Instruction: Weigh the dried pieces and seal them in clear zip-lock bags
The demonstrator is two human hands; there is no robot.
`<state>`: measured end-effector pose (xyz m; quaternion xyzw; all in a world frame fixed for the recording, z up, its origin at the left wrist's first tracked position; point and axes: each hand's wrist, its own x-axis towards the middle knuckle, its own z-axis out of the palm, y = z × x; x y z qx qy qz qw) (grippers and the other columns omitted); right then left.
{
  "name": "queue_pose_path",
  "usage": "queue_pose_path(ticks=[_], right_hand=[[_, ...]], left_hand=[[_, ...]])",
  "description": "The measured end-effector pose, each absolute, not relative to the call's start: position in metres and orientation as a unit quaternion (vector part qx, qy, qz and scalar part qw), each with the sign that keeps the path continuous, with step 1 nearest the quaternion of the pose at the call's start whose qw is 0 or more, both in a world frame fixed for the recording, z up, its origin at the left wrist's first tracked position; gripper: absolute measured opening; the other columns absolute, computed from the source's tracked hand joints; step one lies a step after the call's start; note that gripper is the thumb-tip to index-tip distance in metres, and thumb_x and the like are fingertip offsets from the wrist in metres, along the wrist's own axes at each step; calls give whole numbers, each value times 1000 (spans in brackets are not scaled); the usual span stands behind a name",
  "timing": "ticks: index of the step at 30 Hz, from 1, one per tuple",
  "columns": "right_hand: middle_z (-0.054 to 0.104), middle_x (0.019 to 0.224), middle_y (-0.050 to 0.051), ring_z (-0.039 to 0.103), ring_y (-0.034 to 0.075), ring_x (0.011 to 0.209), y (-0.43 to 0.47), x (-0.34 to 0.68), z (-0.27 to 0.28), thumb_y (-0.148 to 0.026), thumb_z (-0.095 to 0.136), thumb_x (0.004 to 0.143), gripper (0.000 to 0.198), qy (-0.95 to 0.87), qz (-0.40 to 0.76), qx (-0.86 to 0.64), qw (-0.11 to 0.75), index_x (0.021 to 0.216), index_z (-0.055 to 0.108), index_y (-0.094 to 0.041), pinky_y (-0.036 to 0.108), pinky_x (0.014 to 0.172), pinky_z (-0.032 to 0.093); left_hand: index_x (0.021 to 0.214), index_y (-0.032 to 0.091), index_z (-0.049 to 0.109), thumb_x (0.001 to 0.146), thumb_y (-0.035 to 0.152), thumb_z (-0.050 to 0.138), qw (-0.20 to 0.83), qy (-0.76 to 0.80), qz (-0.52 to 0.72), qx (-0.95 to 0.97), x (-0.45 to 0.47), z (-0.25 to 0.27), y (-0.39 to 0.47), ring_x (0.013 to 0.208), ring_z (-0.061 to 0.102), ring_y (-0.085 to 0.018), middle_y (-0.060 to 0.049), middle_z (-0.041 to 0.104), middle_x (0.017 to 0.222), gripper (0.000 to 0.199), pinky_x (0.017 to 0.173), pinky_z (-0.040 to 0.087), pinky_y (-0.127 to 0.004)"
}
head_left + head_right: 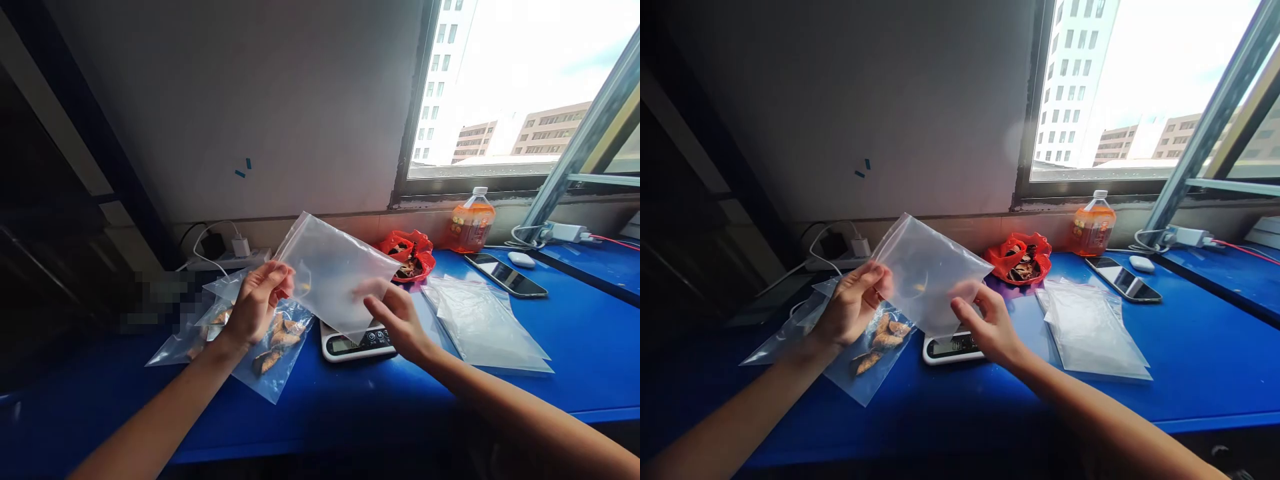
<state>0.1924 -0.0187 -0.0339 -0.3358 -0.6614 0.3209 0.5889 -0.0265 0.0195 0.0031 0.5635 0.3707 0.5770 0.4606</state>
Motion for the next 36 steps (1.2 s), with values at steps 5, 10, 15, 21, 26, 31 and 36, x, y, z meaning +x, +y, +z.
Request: queue_pose_path(ticks=[5,10,15,21,26,31,36], right_hand=[[60,74,2,53,15,70,-7,206,-28,-50,57,83,32,-610,348,-352,619,82,65,-19,26,63,43],[61,75,2,53,15,69,4,216,-31,-50,58,81,33,-598,349,-362,625,84,67,-19,27,63,43],[60,65,1,53,13,59,9,215,-29,-44,62,79,27,-587,330,-399,622,80,67,-17,26,57,43],[55,53,-3,52,12,50,4,212,-27,-44,63,79,30,-600,389,-386,582,89,64,-16,25,51,43],[62,69,0,57,12,66,-2,209,-24,-42,66,76,28,-639,471,-365,486,87,67,-16,25,62,45],[62,69,0,55,12,65,-1,206,-29,-38,68,74,22,-643,499,-386,433,81,68,-17,25,62,41],[62,68,1,53,13,62,1,207,-32,-45,68,73,28,-654,489,-408,409,76,65,-17,24,56,37]], left_hand=[[73,16,65,68,37,73,467,404,528,583,-34,-1,30,59,49,-9,1,58,64,23,58,41,-20],[74,17,67,71,38,71,459,414,489,616,-35,0,28,59,50,-10,0,58,65,22,61,44,-24],[75,16,67,70,36,74,481,408,502,591,-37,0,30,60,51,-10,0,58,66,22,60,44,-22],[78,14,64,69,31,75,550,383,577,468,-45,-5,44,52,47,-4,3,57,69,23,48,40,-16],[80,14,62,72,31,73,550,383,559,487,-44,-5,43,52,48,-4,3,57,69,22,50,40,-15],[80,13,63,79,33,67,547,382,531,522,-35,-3,33,56,46,-4,4,54,65,21,53,39,-14],[80,15,62,81,36,66,535,374,523,548,-31,-6,29,58,44,-6,4,52,65,21,54,39,-16]])
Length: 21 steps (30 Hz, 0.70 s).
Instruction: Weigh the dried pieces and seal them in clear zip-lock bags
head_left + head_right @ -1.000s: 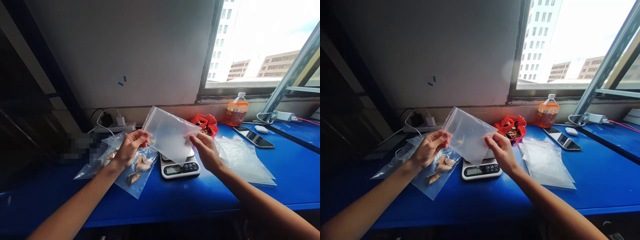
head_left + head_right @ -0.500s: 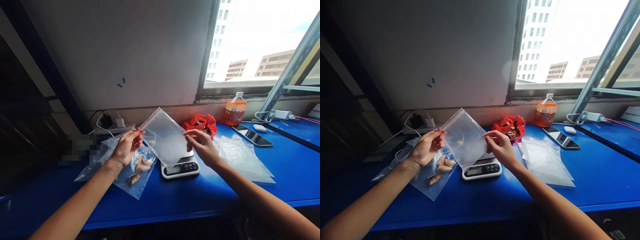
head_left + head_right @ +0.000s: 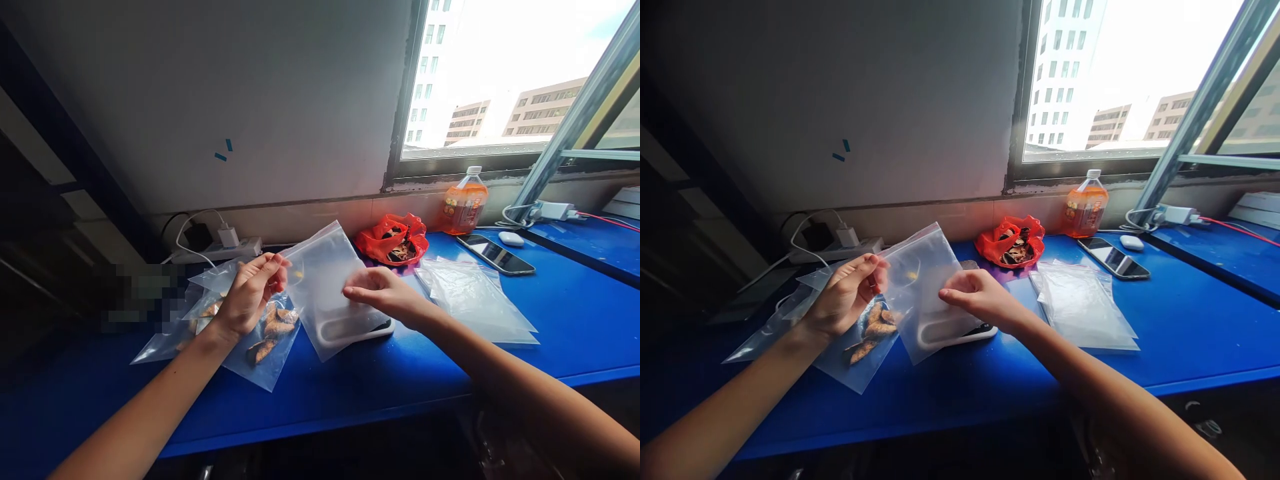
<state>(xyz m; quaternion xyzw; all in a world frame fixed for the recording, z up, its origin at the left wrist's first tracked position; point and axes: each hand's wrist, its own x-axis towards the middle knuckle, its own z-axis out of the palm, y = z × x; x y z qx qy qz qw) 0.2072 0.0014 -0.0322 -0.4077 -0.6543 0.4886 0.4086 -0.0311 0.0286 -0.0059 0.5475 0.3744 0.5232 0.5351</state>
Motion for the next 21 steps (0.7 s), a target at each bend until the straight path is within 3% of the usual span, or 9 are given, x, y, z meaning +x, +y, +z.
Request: queue_pose_path(ticks=[3,10,15,21], right_hand=[[62,66,2,52,12,59,1,208,-31,-46,67,74,30,-659,480,-416,402,75,65,-16,24,53,36],[62,68,2,56,13,65,-2,205,-28,-43,65,76,29,-635,495,-389,447,76,63,-15,25,64,42],[60,67,1,53,12,64,-1,202,-30,-37,64,75,22,-640,489,-410,428,75,61,-15,24,61,38],[55,64,-2,50,11,61,-3,198,-30,-30,63,71,14,-612,507,-393,462,71,58,-17,24,60,36]], left_hand=[[82,15,62,80,39,67,529,376,508,567,-32,-8,30,58,45,-6,4,52,64,25,56,39,-16],[92,17,61,78,46,68,508,384,444,630,-31,-9,29,63,49,-9,3,56,69,33,63,41,-20],[75,16,61,80,37,67,474,368,422,680,-25,-15,26,62,47,-9,3,55,63,22,64,39,-22],[73,16,62,78,27,67,486,365,473,638,-26,-11,25,61,47,-8,3,56,63,14,63,38,-21]])
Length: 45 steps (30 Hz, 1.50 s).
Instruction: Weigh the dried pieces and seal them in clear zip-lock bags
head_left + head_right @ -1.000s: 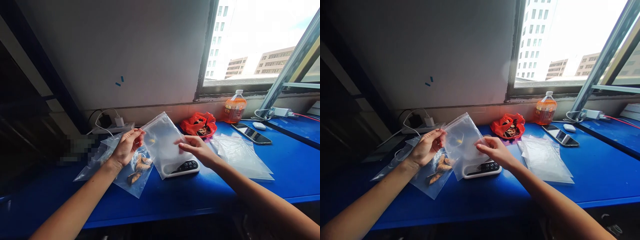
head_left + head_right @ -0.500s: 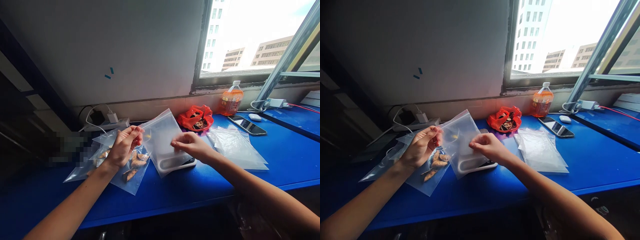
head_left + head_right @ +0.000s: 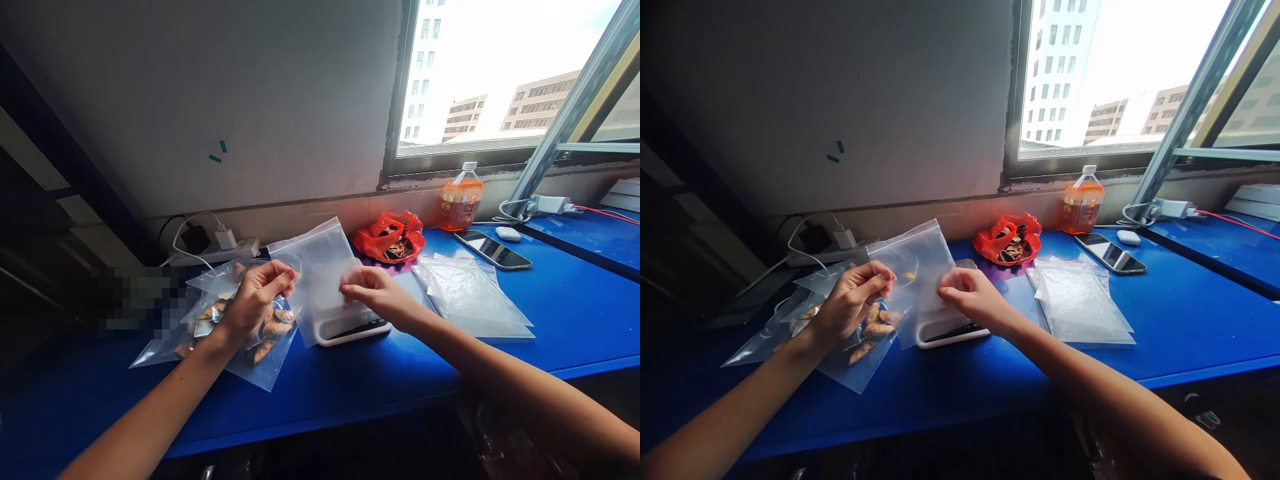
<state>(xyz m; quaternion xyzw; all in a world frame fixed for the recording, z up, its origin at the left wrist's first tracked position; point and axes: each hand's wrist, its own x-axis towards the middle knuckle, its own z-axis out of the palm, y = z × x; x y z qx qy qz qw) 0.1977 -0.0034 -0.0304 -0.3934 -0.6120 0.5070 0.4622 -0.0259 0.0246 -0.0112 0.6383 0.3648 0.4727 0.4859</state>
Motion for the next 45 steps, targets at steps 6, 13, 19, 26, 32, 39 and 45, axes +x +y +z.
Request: queue_pose_path(ticks=[6,13,19,26,32,39,45], right_hand=[[54,61,-3,49,10,61,-11,195,-22,-21,58,67,4,-585,523,-363,503,67,57,-17,23,61,38],[53,68,-3,49,10,65,-12,193,-26,-17,54,63,3,-515,579,-340,532,64,57,-17,23,63,45],[52,62,-4,51,9,59,-16,194,-23,-18,58,66,3,-512,616,-316,508,68,56,-17,20,58,40],[54,63,-4,48,7,57,-27,196,-17,-27,68,73,13,-573,579,-275,510,76,60,-16,19,56,38],[55,67,-2,48,9,58,-37,195,-18,-34,70,74,20,-596,536,-285,526,80,62,-17,21,54,39],[58,73,0,52,11,64,-41,192,-20,-35,71,74,20,-604,530,-279,525,82,63,-18,22,58,43],[60,71,-1,53,10,61,-40,194,-20,-33,71,75,20,-583,555,-271,529,87,65,-18,21,56,43]], left_hand=[[70,16,62,77,26,67,504,348,478,630,-21,-8,18,59,47,-8,3,55,62,14,62,39,-20],[67,17,64,75,27,68,494,354,476,636,-19,-2,10,59,47,-10,1,54,60,13,60,41,-22],[66,18,63,73,27,70,503,355,491,616,-19,-1,10,58,47,-11,1,53,59,13,58,41,-22],[69,17,59,71,33,73,525,366,496,587,-20,0,10,55,45,-9,3,50,60,21,51,38,-19],[72,16,59,73,39,71,531,402,427,611,-16,-6,11,57,49,-9,2,53,64,25,54,41,-20],[71,17,57,73,40,72,562,388,409,606,-14,-8,12,52,45,-8,2,51,61,28,48,38,-19],[73,16,59,77,42,68,546,400,403,616,-18,-10,15,57,48,-10,1,51,63,27,53,42,-21]])
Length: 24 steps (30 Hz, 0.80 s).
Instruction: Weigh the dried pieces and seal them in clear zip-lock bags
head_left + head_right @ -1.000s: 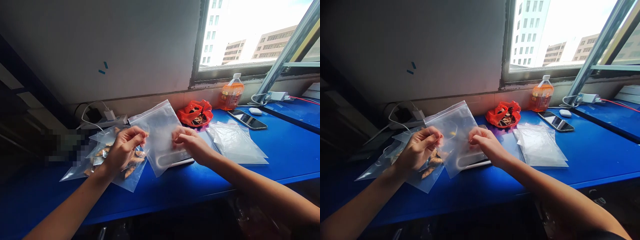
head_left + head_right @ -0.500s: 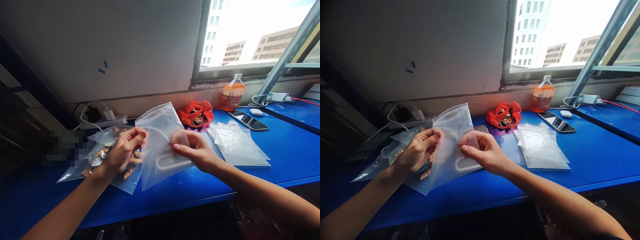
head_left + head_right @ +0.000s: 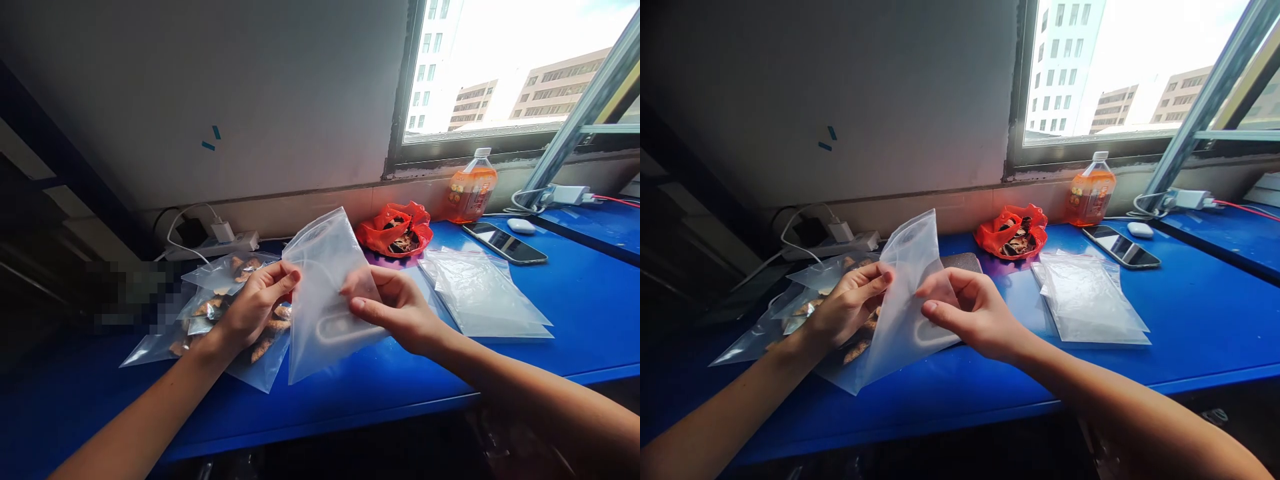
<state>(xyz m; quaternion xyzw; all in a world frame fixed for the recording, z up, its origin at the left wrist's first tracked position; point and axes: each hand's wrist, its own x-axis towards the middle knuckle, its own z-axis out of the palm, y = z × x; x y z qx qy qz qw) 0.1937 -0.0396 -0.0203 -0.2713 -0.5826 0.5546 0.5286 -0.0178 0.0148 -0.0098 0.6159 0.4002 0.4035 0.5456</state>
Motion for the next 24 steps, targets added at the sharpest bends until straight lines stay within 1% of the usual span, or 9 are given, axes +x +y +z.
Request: queue_pose_path(ticks=[4,8,10,12,15,17,19,22,24], right_hand=[[62,75,1,56,10,64,-37,195,-21,-33,71,76,22,-582,558,-269,527,92,67,-18,21,58,45],[62,75,1,55,10,63,-32,197,-22,-35,72,75,26,-572,576,-266,520,93,68,-17,21,59,45],[60,74,0,54,10,63,-31,200,-21,-37,72,74,29,-579,589,-264,498,94,68,-17,21,58,44],[59,73,0,54,10,66,-31,202,-20,-40,71,74,32,-608,595,-266,453,97,68,-18,21,60,44],[60,77,1,56,13,73,-30,204,-17,-50,65,78,40,-650,571,-268,424,102,67,-18,24,67,46],[61,82,3,56,14,76,-27,204,-17,-55,59,80,44,-659,547,-274,438,99,67,-16,26,70,46],[61,83,3,56,14,75,-22,204,-17,-54,55,83,42,-661,522,-303,446,92,67,-15,25,69,45],[58,74,1,52,13,70,-16,206,-19,-48,54,85,36,-673,477,-357,438,84,66,-14,23,63,41],[56,69,1,50,12,66,-13,207,-19,-45,53,86,34,-689,443,-378,432,82,66,-14,23,60,38]], left_hand=[[74,17,59,77,39,69,546,396,413,612,-18,-11,16,57,46,-10,2,50,63,25,55,42,-21],[73,17,58,79,36,67,560,385,418,602,-18,-10,17,59,46,-9,2,50,64,22,56,41,-20],[71,17,57,80,37,65,567,373,433,593,-20,-8,17,57,46,-9,2,50,62,23,54,41,-20],[69,17,57,80,39,64,569,361,458,580,-23,-7,19,57,46,-9,2,50,61,25,53,40,-20],[68,16,59,79,38,62,564,350,462,588,-28,-5,22,57,47,-10,1,52,62,25,52,39,-20],[68,16,58,79,35,60,561,354,443,603,-29,-5,23,57,47,-10,1,54,63,22,52,39,-20],[67,16,57,79,33,59,565,369,417,609,-28,-5,21,57,47,-10,1,54,63,21,52,39,-21],[65,17,54,79,33,58,568,385,385,617,-24,-6,17,55,46,-11,2,52,61,21,54,39,-22],[68,18,57,82,35,56,548,380,378,643,-23,-8,17,57,47,-12,1,53,62,22,55,39,-23]])
